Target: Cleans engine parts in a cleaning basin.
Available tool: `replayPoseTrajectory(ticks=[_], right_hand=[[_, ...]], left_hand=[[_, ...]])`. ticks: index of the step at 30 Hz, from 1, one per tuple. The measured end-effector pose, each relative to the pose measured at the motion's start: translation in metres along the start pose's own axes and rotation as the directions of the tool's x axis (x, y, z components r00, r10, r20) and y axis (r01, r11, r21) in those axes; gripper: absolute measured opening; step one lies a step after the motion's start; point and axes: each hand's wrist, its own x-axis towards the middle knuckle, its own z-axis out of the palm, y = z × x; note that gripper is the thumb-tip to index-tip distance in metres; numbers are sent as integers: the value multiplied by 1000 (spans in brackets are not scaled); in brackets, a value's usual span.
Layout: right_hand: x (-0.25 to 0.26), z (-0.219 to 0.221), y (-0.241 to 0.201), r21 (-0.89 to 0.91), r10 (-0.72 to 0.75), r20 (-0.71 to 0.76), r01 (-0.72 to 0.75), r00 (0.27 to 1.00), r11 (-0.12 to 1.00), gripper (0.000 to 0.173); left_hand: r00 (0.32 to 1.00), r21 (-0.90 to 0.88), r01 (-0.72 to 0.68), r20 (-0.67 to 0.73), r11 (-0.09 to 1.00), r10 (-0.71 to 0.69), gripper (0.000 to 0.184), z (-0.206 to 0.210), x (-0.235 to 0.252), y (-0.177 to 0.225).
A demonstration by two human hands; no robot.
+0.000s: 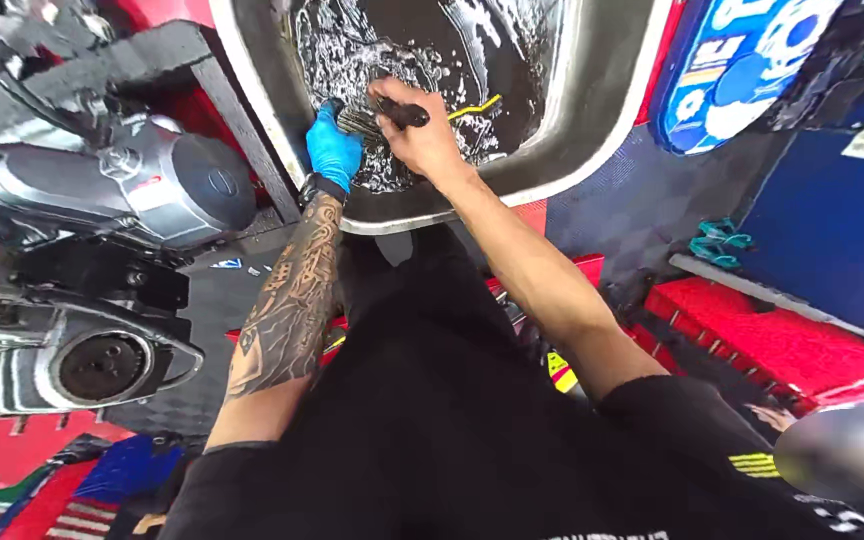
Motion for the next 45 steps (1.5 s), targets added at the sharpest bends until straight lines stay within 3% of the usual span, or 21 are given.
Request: replayPoseTrajectory(ticks=[3, 5, 7, 10, 13, 16, 18, 20, 23, 27, 29, 34, 38, 42, 45], right_hand=[[3, 1, -6, 271, -86, -185, 135, 979, 953, 35], [1, 9, -2, 375, -136, -178, 195, 975, 907, 35], [1, 24, 13, 409, -170, -115, 203, 979, 890, 34], [2, 37, 50, 224, -101, -16, 102, 995, 969, 36], [6, 12, 50, 20, 28, 20, -29, 999, 999, 39], [3, 12, 35, 214, -47, -149, 79, 988, 974, 33], [-1, 31, 33, 374, -45, -81, 72, 996, 925, 33], [-1, 45, 47, 330, -34, -17, 38, 999, 943, 34], [5, 27, 48, 127, 46, -37, -41, 998, 991, 37], [5, 31, 28, 321, -112, -106, 141, 988, 937, 33], [4, 45, 34, 365, -68, -68, 88, 995, 927, 34], [11, 22, 36, 123, 71, -100, -59, 992, 991, 33], [-2, 41, 26, 424, 98, -105, -44, 990, 905, 32], [2, 35, 47, 195, 176, -129, -149, 976, 969, 36], [8, 20, 37, 184, 196, -270, -149, 943, 971, 32]], left_hand=[[999, -304, 4, 38, 953, 8, 59, 1, 4, -7], [998, -508, 51, 57, 860, -25, 49, -1, 2, -3], [994, -593, 109, 77, 798, -79, 41, -1, 2, 0], [985, -607, 170, 98, 776, -140, 35, 3, 4, 1], [982, -622, 175, 53, 763, -181, 31, 7, 5, 4], [976, -614, 191, 37, 766, -213, 32, 11, 5, 7], [974, -600, 197, 30, 775, -224, 30, 11, 4, 7], [970, -576, 203, 9, 792, -242, 29, 11, 6, 8], [973, -587, 187, -1, 788, -231, 33, 10, 4, 9], [973, -587, 216, 63, 780, -222, 33, 6, 4, 10], [959, -581, 268, 90, 769, -267, 34, 7, 5, 10], [940, -661, 321, 134, 678, -315, 37, 12, 0, 10], [948, -633, 306, 132, 711, -291, 32, 14, 0, 10], [940, -659, 283, 47, 697, -338, 33, 16, -5, 12], [936, -763, 223, -8, 607, -353, 35, 20, -7, 13]])
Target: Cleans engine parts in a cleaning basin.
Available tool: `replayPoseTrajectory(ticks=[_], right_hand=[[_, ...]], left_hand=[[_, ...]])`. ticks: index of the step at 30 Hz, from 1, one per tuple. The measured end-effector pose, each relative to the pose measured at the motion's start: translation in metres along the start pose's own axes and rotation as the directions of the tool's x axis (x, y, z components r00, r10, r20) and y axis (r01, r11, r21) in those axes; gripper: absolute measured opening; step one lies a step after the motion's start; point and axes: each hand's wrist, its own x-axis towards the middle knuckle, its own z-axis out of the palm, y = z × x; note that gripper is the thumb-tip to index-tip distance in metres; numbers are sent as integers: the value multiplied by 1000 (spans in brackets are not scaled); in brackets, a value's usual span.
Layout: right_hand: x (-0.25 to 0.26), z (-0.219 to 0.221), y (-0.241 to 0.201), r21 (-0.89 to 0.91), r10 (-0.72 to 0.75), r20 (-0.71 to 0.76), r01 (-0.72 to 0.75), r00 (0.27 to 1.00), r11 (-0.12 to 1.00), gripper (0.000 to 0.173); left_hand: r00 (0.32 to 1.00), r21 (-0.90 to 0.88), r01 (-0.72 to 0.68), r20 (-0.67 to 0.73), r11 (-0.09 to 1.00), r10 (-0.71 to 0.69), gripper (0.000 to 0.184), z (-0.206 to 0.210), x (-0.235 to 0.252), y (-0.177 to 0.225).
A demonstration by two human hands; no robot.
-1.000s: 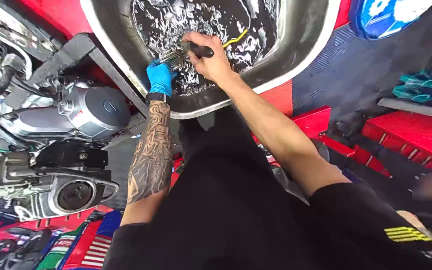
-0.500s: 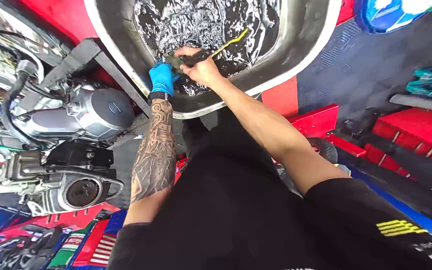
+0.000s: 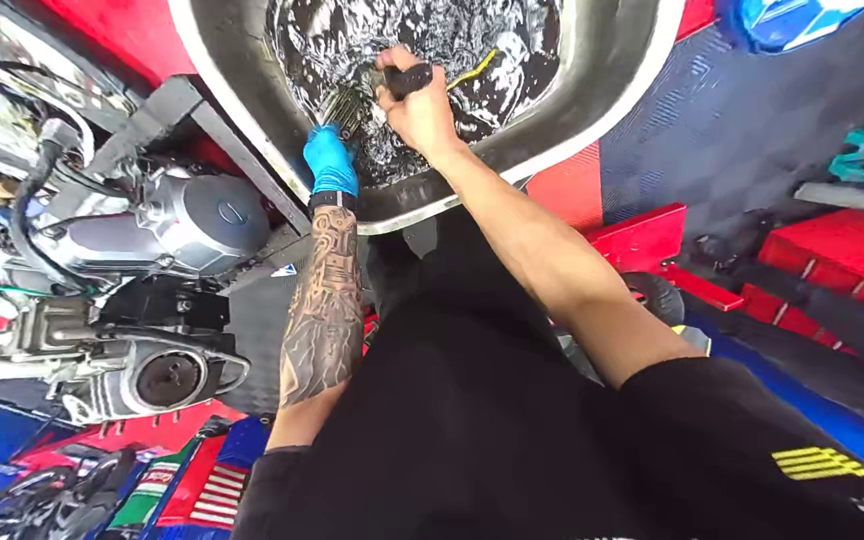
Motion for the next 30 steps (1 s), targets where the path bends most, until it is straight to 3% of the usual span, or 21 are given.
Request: replayPoseTrajectory(ticks=[3, 7, 11, 14, 16, 19, 22, 25, 27, 30], right_hand=[[-1, -2, -15, 86, 4, -109, 6, 994, 996, 29], [8, 4, -11, 67, 70, -82, -65, 994, 996, 34], [2, 18, -6, 69, 104, 56, -108, 993, 992, 35], [1, 24, -9, 98, 82, 64, -88, 995, 991, 38], [-1, 24, -9, 109, 41, 81, -50, 996, 993, 39], [-16, 22, 0, 142, -99, 122, 82, 988, 986, 37], [-33, 11, 15, 95, -60, 282, 35, 958, 995, 34], [-15, -7, 1, 118, -42, 177, 22, 983, 993, 32], [-2, -3, -8, 191, -105, 44, 95, 993, 977, 33], [-2, 18, 6, 173, -129, 143, 103, 981, 979, 35]], left_hand=[[999, -116, -9, 52, 993, 15, 46, 3, 1, 0], [996, -12, -10, 92, 1000, 11, 68, 5, 0, 5], [988, 292, -30, 151, 956, -15, 47, 4, 0, 12], [980, 608, -135, 200, 782, 14, 41, 1, 8, 20], [977, 698, -159, 212, 698, 11, 41, 1, 14, 24], [988, 670, -146, 141, 728, 68, 41, 4, 17, 21], [990, 593, -138, 80, 793, 112, 37, 2, 18, 1], [993, 525, -120, 69, 842, 99, 40, 5, 19, -8], [995, 611, -98, 55, 786, 81, 43, 6, 17, -6], [995, 758, -90, 39, 646, 93, 45, 9, 14, 9]])
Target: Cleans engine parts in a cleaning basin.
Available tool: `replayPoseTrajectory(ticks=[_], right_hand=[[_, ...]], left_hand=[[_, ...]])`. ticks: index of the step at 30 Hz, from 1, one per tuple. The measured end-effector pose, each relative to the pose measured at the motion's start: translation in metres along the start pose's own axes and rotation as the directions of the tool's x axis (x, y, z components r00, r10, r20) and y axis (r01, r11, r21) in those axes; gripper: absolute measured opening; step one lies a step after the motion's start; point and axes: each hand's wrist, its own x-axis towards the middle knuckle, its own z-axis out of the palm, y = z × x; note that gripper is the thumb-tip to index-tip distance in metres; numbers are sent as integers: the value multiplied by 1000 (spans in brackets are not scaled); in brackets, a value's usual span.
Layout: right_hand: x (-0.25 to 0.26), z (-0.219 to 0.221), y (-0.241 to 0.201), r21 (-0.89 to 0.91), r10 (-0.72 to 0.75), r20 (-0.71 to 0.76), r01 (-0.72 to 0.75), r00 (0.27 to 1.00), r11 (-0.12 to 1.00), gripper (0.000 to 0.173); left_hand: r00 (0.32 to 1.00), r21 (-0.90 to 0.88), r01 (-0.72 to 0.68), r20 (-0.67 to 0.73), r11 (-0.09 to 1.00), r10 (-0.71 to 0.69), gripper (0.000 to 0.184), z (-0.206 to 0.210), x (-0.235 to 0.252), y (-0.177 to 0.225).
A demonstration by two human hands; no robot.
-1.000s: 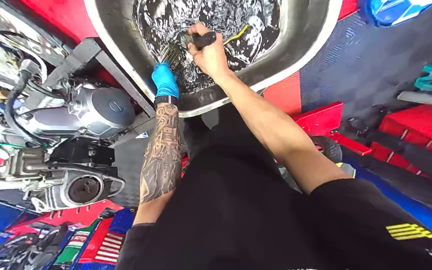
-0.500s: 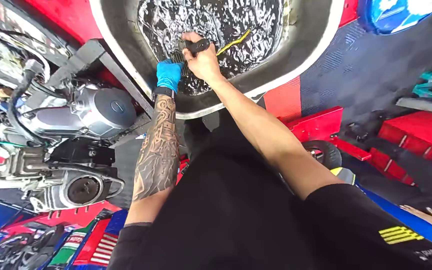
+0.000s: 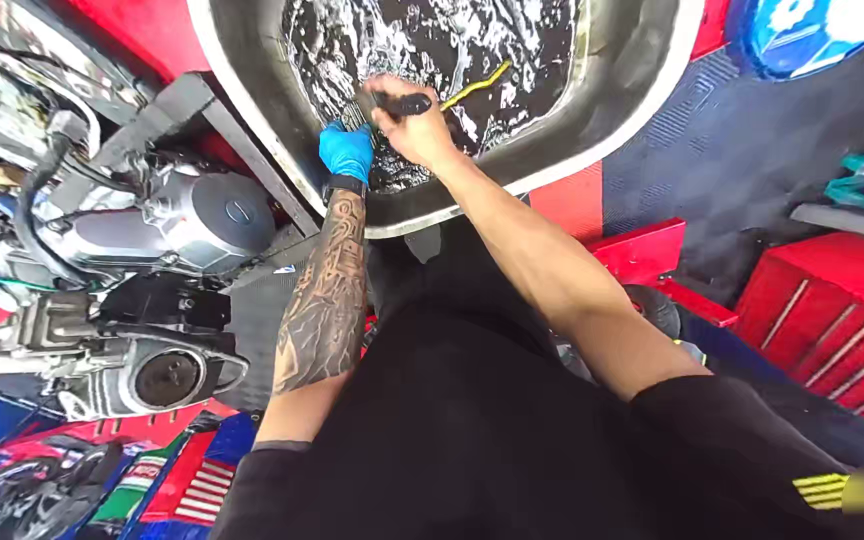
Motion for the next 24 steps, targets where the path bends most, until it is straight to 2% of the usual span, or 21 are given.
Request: replayPoseTrajectory(ticks=[3, 5, 7, 9, 12, 14, 16, 17, 19, 21, 22, 24], right_hand=[[-20, 3, 10, -88, 95, 116, -85, 989, 992, 34], [-18, -1, -5, -191, 175, 165, -142, 971, 971, 33], [1, -7, -24, -211, 186, 91, -163, 978, 964, 33], [12, -1, -24, -140, 102, -21, -104, 995, 985, 34], [-9, 15, 4, -97, 96, -5, -96, 995, 991, 35], [-18, 7, 3, -165, 199, 62, -186, 978, 968, 34], [-9, -3, -17, -263, 310, 134, -267, 941, 927, 33], [3, -7, -26, -273, 304, 112, -265, 946, 925, 33], [20, -4, -27, -224, 160, 12, -153, 987, 962, 33], [13, 10, -13, -149, 77, 30, -72, 997, 986, 34], [4, 15, -3, -127, 60, 35, -55, 998, 990, 34], [-17, 10, 4, -165, 159, 87, -143, 983, 976, 34]], left_hand=[[1000, 99, 6, 1, 995, -6, 44, -5, -2, 7], [1000, 104, 10, 4, 995, -10, 44, -5, -3, 3], [1000, 93, 6, 16, 996, -8, 44, -7, -4, 4], [1000, 83, 9, 25, 997, -11, 45, -7, -4, 4], [999, 96, 15, 34, 995, -19, 46, -5, -2, -1], [999, 99, 14, 42, 995, -19, 47, -4, -1, 0], [999, 109, 19, 44, 994, -24, 47, -4, -2, -3], [999, 110, 20, 46, 994, -25, 47, -5, -3, -1], [999, 109, 23, 47, 994, -28, 48, -7, -4, 4], [998, 105, 22, 50, 994, -27, 47, -7, -6, 0], [998, 98, 21, 51, 995, -26, 47, -7, -4, 0], [998, 100, 21, 63, 995, -27, 49, -6, -3, 0]])
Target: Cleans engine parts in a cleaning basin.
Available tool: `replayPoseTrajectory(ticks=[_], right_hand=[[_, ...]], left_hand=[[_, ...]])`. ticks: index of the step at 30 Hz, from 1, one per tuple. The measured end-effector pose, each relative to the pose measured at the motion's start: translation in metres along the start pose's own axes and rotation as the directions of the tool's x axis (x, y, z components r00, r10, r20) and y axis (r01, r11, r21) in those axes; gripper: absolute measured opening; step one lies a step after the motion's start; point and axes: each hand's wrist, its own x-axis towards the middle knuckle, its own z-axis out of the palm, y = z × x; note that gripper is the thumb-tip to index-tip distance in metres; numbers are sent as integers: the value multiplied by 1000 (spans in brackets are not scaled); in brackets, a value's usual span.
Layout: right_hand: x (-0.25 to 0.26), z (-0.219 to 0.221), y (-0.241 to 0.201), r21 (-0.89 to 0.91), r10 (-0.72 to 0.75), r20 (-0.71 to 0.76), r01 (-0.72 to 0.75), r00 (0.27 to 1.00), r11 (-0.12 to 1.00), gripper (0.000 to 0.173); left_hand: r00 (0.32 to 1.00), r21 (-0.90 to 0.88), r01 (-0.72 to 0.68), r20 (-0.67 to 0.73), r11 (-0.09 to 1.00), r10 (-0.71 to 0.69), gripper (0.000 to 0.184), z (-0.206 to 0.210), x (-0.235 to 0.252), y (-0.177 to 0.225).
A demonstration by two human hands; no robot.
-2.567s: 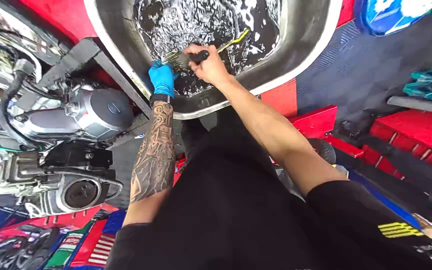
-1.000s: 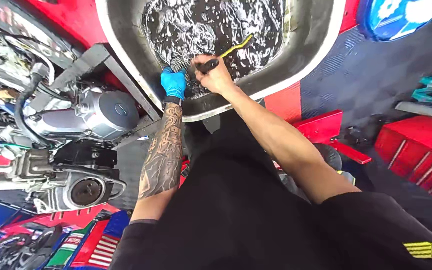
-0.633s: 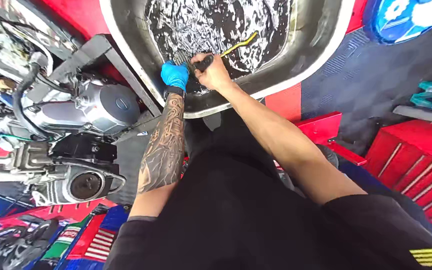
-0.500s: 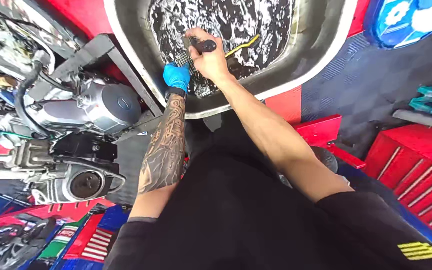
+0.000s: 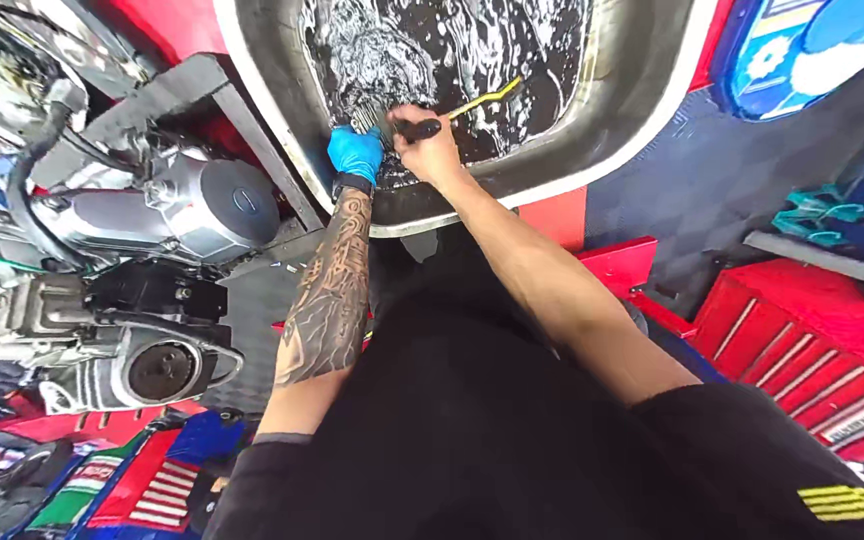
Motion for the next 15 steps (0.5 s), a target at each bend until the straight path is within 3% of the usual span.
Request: replayPoseTrajectory(ticks=[3, 6, 8, 11, 15], right_hand=[[0, -21, -19, -110, 120, 101, -109, 988, 988, 33], [34, -21, -44, -37, -81, -24, 80, 996, 996, 32], [47, -5, -42, 1, -162, -4, 162, 987, 987, 33], [40, 0, -31, -45, -97, 38, 99, 995, 994, 32], [50, -32, -58, -212, 29, 129, -1, 991, 977, 30]], left_hand=[[1000, -14, -8, -5, 1000, 8, 48, -1, -1, -1], [999, -12, -31, -37, 999, 31, 42, -1, -7, 2], [998, 7, -42, -50, 999, 42, 38, 1, -10, 0], [998, 7, -36, -44, 999, 36, 40, 2, -6, 0], [999, 2, -35, -24, 999, 35, 40, -2, -9, 2]])
